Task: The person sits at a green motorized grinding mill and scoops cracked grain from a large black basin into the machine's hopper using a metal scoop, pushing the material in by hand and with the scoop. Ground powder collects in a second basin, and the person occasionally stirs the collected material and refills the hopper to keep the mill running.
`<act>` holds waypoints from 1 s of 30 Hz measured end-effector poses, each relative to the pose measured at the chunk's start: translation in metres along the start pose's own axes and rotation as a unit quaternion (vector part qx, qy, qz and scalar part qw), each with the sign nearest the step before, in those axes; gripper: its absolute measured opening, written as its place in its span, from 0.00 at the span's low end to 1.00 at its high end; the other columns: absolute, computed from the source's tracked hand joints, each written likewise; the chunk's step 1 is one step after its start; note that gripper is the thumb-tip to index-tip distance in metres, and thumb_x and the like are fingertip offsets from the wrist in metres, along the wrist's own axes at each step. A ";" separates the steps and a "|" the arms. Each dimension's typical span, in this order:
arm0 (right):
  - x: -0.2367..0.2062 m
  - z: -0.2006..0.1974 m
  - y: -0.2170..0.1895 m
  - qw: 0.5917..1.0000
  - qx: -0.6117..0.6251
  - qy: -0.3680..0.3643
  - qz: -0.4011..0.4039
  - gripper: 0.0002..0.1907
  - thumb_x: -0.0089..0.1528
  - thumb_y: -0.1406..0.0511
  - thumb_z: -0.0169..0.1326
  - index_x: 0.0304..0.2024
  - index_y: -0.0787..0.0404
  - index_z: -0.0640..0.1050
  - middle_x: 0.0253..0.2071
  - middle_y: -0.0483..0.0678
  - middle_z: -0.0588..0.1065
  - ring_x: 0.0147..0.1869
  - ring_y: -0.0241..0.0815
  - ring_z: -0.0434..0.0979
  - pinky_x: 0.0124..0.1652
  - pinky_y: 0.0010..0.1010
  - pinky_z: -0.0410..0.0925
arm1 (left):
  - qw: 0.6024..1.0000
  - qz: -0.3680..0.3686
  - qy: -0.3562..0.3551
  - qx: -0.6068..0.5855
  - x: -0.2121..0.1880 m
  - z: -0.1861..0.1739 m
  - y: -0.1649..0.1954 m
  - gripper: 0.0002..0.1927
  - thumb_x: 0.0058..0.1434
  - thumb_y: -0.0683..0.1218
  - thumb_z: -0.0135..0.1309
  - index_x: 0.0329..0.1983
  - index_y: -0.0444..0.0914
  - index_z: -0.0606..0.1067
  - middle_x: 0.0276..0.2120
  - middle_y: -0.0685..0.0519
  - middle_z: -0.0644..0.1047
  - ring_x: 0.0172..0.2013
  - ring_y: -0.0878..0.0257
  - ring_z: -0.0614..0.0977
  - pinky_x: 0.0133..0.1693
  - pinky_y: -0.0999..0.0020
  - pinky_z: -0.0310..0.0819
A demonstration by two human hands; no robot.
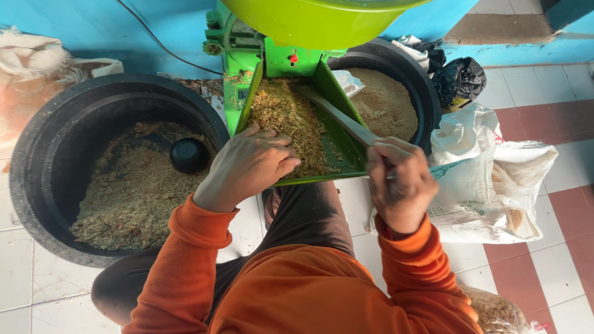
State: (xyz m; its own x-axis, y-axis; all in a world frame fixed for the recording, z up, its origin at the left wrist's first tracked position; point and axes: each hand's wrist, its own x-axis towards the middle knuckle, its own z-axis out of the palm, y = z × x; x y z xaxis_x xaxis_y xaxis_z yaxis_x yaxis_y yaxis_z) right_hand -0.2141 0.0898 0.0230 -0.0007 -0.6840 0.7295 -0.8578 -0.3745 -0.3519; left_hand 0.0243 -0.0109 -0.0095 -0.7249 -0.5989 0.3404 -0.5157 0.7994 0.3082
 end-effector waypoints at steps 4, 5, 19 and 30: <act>0.000 0.026 0.005 0.998 -0.016 -0.045 -0.040 0.10 0.65 0.72 0.63 0.46 0.64 0.75 0.49 0.51 0.80 0.47 0.45 0.84 0.46 0.29 0.78 | 1.000 -0.005 -0.003 0.008 0.002 0.000 0.000 0.18 0.65 0.54 0.53 0.28 0.39 0.82 0.37 0.54 0.83 0.42 0.57 0.82 0.51 0.57 0.71; -0.001 0.029 0.006 0.998 -0.018 -0.049 -0.038 0.10 0.65 0.72 0.63 0.46 0.64 0.75 0.49 0.51 0.80 0.47 0.45 0.84 0.46 0.30 0.78 | 1.000 -0.004 0.000 0.007 0.002 0.000 0.000 0.18 0.65 0.55 0.53 0.28 0.39 0.82 0.38 0.54 0.83 0.41 0.57 0.82 0.51 0.57 0.71; 0.009 -0.121 -0.004 0.997 0.043 -0.021 0.067 0.07 0.70 0.78 0.57 0.50 0.71 0.74 0.44 0.55 0.77 0.37 0.37 0.79 0.37 0.21 0.71 | 1.000 0.001 0.016 -0.007 0.002 0.002 -0.001 0.15 0.66 0.53 0.52 0.31 0.40 0.82 0.35 0.55 0.81 0.42 0.57 0.81 0.54 0.55 0.69; 0.002 0.005 0.003 0.998 -0.009 -0.050 -0.031 0.12 0.65 0.73 0.64 0.48 0.63 0.76 0.50 0.52 0.79 0.48 0.46 0.84 0.44 0.31 0.79 | 1.000 -0.019 0.002 0.001 -0.002 0.010 -0.004 0.19 0.68 0.55 0.50 0.35 0.38 0.84 0.46 0.53 0.83 0.49 0.56 0.82 0.59 0.52 0.68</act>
State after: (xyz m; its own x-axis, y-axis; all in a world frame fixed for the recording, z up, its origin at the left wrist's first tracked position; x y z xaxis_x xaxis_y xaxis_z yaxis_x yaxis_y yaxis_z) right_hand -0.2144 0.0844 0.0203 0.1035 -0.7185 0.6878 -0.8638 -0.4077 -0.2959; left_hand 0.0227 -0.0125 -0.0205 -0.7028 -0.6291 0.3321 -0.5438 0.7761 0.3194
